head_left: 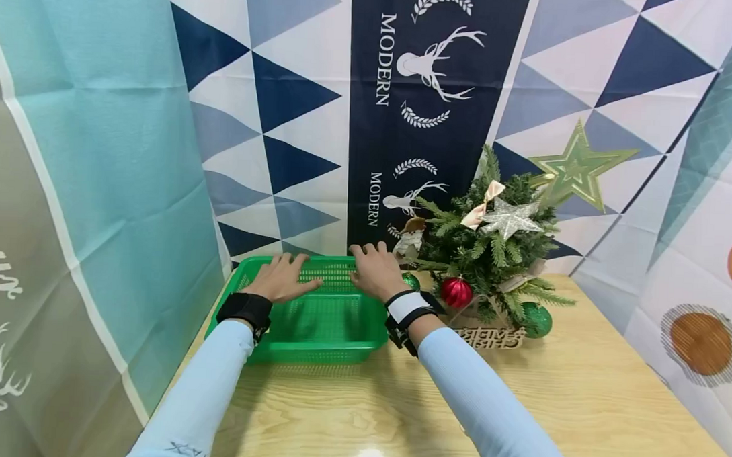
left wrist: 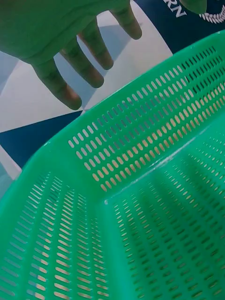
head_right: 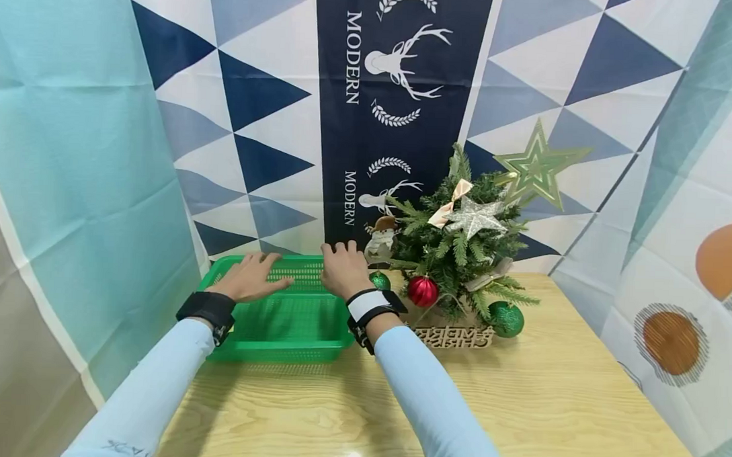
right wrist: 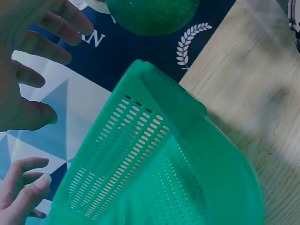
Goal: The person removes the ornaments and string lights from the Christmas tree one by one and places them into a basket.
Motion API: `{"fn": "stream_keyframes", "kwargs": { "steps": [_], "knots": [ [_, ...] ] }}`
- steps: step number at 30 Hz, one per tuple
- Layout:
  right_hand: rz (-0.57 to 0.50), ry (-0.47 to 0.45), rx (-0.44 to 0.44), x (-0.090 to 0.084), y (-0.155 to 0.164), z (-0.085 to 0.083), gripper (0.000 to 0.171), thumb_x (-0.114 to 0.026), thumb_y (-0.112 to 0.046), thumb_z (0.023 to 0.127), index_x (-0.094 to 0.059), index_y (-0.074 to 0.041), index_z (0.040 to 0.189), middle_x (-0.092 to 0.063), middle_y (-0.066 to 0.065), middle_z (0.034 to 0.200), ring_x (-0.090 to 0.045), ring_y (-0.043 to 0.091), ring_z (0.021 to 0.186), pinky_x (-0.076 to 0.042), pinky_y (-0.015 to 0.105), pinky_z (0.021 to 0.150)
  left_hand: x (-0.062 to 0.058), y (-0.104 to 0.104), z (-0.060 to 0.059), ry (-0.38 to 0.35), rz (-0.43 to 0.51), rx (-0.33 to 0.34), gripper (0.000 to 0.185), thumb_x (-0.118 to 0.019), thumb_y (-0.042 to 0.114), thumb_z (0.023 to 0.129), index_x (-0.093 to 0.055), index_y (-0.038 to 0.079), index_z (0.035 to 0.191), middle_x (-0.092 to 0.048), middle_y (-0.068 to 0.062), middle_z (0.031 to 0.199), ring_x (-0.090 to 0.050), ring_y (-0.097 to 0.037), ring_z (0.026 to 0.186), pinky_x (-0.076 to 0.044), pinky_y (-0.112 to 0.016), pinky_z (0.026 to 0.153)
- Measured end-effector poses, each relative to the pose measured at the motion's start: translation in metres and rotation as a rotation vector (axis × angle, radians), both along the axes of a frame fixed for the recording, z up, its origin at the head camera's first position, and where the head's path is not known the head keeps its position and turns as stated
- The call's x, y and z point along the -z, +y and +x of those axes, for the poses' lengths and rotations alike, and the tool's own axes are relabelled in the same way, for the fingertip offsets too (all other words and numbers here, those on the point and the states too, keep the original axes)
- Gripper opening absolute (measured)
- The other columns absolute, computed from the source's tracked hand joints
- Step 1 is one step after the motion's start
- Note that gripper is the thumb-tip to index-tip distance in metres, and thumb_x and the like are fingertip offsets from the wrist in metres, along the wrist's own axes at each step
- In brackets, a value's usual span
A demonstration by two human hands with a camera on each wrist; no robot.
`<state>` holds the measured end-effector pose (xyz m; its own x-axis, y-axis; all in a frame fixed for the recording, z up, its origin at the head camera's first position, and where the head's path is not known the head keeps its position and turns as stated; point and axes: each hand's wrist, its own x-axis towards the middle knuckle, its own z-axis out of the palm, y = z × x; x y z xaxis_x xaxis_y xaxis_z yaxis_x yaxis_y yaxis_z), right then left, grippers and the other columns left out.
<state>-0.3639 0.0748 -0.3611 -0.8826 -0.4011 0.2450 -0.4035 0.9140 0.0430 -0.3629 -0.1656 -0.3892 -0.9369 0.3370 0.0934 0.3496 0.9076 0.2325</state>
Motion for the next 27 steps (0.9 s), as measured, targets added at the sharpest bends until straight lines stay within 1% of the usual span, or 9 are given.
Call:
{"fn": "stream_keyframes", "kwargs": {
  "steps": [3, 5, 9, 12, 14, 16, 19, 23, 27],
  "knots": [
    [-0.014, 0.051, -0.039, -0.004, 0.003, 0.005, 0.055, -0.068, -0.033, 0.102, -0.052, -0.01, 0.149, -0.062, 0.017, 0.136, -0.056, 0.039, 0.121, -0.052, 0.048, 0.095, 0.001, -0.007, 0.007, 0.047, 0.037, 0.027, 0.072, -0.056, 0.053, 0.105, -0.04, 0.004, 0.155, -0.039, -0.034, 0.151, -0.036, -0.053, 0.14, -0.035, -0.066, 0.109],
    [-0.046, 0.089, -0.077, -0.011, 0.006, 0.01, 0.05, -0.068, -0.03, 0.103, -0.055, -0.008, 0.146, -0.067, 0.016, 0.129, -0.061, 0.036, 0.116, -0.051, 0.047, 0.097, 0.001, -0.015, 0.015, 0.091, 0.064, 0.047, 0.06, -0.059, 0.044, 0.106, -0.049, 0.002, 0.148, -0.048, -0.032, 0.145, -0.045, -0.05, 0.133, -0.04, -0.063, 0.105],
    [-0.192, 0.116, -0.122, -0.041, 0.021, 0.02, 0.038, -0.064, -0.025, 0.105, -0.062, -0.007, 0.138, -0.074, 0.01, 0.101, -0.067, 0.031, 0.094, -0.056, 0.042, 0.076, 0.0, -0.039, 0.037, 0.179, 0.12, 0.061, 0.034, -0.064, 0.027, 0.105, -0.067, 0.001, 0.126, -0.066, -0.021, 0.12, -0.062, -0.039, 0.107, -0.05, -0.053, 0.09],
    [-0.298, 0.139, -0.113, -0.071, 0.038, 0.024, 0.029, -0.062, -0.022, 0.105, -0.067, -0.008, 0.129, -0.072, 0.006, 0.088, -0.066, 0.025, 0.079, -0.053, 0.038, 0.059, 0.003, -0.059, 0.055, 0.226, 0.166, 0.007, 0.023, -0.066, 0.022, 0.104, -0.072, 0.002, 0.114, -0.069, -0.016, 0.106, -0.065, -0.035, 0.092, -0.052, -0.049, 0.079],
    [-0.334, 0.167, -0.1, -0.091, 0.052, 0.024, 0.024, -0.062, -0.02, 0.104, -0.07, -0.008, 0.123, -0.072, 0.005, 0.087, -0.066, 0.022, 0.071, -0.053, 0.039, 0.057, 0.009, -0.07, 0.064, 0.25, 0.191, -0.037, 0.02, -0.065, 0.019, 0.104, -0.072, 0.002, 0.111, -0.068, -0.017, 0.105, -0.063, -0.038, 0.094, -0.05, -0.051, 0.08],
    [-0.338, 0.191, -0.083, -0.109, 0.065, 0.023, 0.021, -0.062, -0.018, 0.104, -0.072, -0.008, 0.119, -0.074, 0.005, 0.089, -0.067, 0.021, 0.071, -0.053, 0.039, 0.059, 0.016, -0.079, 0.073, 0.285, 0.203, -0.087, 0.018, -0.065, 0.018, 0.104, -0.072, 0.002, 0.108, -0.067, -0.021, 0.104, -0.061, -0.042, 0.097, -0.048, -0.055, 0.08],
    [-0.32, 0.193, -0.063, -0.131, 0.08, 0.023, 0.02, -0.06, -0.016, 0.103, -0.074, -0.008, 0.116, -0.075, 0.007, 0.091, -0.067, 0.023, 0.069, -0.052, 0.041, 0.058, 0.03, -0.09, 0.087, 0.328, 0.224, -0.139, 0.018, -0.064, 0.016, 0.104, -0.071, 0.0, 0.109, -0.064, -0.027, 0.111, -0.056, -0.049, 0.106, -0.044, -0.061, 0.088],
    [-0.257, 0.168, -0.031, -0.151, 0.095, 0.021, 0.019, -0.063, -0.013, 0.102, -0.076, -0.008, 0.115, -0.076, 0.011, 0.095, -0.068, 0.028, 0.071, -0.052, 0.043, 0.059, 0.044, -0.098, 0.104, 0.372, 0.277, -0.172, 0.019, -0.063, 0.012, 0.104, -0.068, -0.004, 0.114, -0.059, -0.032, 0.12, -0.05, -0.052, 0.113, -0.04, -0.063, 0.095],
    [-0.177, 0.156, -0.026, -0.165, 0.104, 0.015, 0.018, -0.066, -0.012, 0.101, -0.077, -0.01, 0.116, -0.075, 0.013, 0.107, -0.07, 0.031, 0.08, -0.054, 0.045, 0.063, 0.058, -0.105, 0.113, 0.391, 0.333, -0.214, 0.024, -0.062, 0.012, 0.105, -0.065, -0.007, 0.12, -0.056, -0.034, 0.121, -0.049, -0.053, 0.111, -0.04, -0.064, 0.092]
  ]
}}
